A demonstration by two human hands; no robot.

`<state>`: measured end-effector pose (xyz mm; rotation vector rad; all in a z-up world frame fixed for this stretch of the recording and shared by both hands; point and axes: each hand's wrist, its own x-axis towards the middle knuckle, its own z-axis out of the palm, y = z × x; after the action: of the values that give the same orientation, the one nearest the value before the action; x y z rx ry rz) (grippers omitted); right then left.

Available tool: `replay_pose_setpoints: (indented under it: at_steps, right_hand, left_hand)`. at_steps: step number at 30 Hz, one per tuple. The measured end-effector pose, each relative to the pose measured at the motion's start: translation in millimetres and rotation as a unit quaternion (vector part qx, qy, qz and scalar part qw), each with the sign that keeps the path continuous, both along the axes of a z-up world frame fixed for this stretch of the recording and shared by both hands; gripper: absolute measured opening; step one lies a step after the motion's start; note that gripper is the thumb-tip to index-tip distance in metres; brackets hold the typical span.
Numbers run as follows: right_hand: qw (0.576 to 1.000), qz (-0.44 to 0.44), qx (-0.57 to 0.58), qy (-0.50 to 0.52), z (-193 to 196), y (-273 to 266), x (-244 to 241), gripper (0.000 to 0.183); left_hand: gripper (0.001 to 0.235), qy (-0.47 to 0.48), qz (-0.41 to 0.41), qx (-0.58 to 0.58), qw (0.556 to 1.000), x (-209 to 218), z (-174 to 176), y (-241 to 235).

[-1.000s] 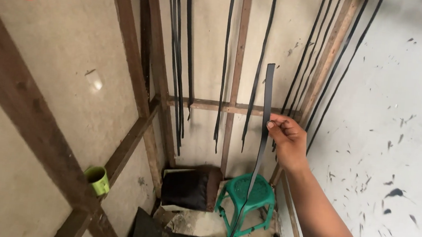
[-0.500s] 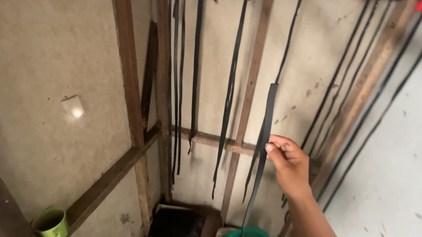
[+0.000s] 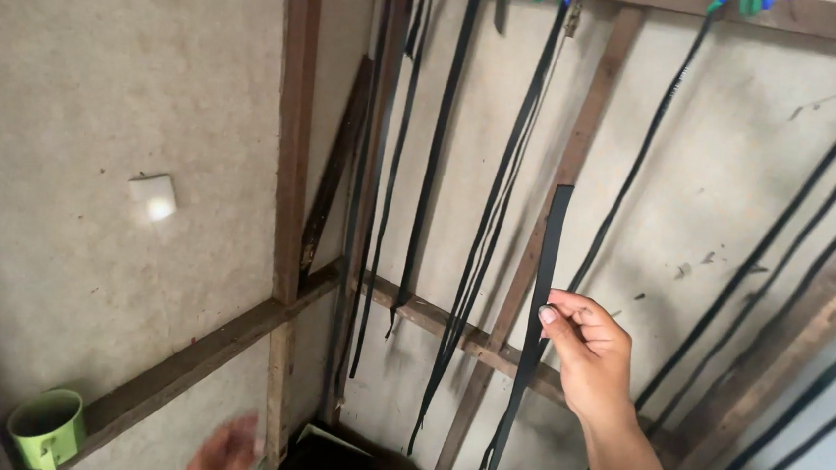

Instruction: Applying dye to the edges of long leather strips using a manual applicator and hanging them on a line with clothespins to dry.

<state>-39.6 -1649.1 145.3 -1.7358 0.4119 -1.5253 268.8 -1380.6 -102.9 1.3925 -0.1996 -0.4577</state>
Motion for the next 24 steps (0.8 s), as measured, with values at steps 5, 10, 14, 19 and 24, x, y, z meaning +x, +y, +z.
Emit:
replay_pose_setpoints:
  at_steps: [5,10,14,19,24]
  right_hand:
    - [1.0,0.005,0.007,0.005,6.1,-25.5,17.0,0.025]
    - [1.0,0.009,0.008,-0.004,17.4,-35.9,42.9,0.022]
    - [1.0,-0.006,-0.008,0.019,27.8,-37.6,66.5,0.022]
    - [1.0,-0.003,-0.026,-0.008,30.3,-51.8,108.8,0.022]
    - [1.0,0.019,0.021,-0.011,37.9,-57.1,155.2,0.027]
  left_hand:
    - [0.06,-0.336,-0.104,-0.032,0.936,58.0,134.5,-46.6]
    - [0.053,-0.513,-0.036,-0.128,0.848,79.4,273.6,-96.3]
    - [0.067,-0.453,0.007,-0.275,0.848,129.5,352.5,-165.7]
    - [0.072,-0.388,0.07,-0.367,0.843,174.4,432.5,-220.7]
    - [0.056,-0.377,0.015,-0.47,0.798,187.5,477.2,-239.8]
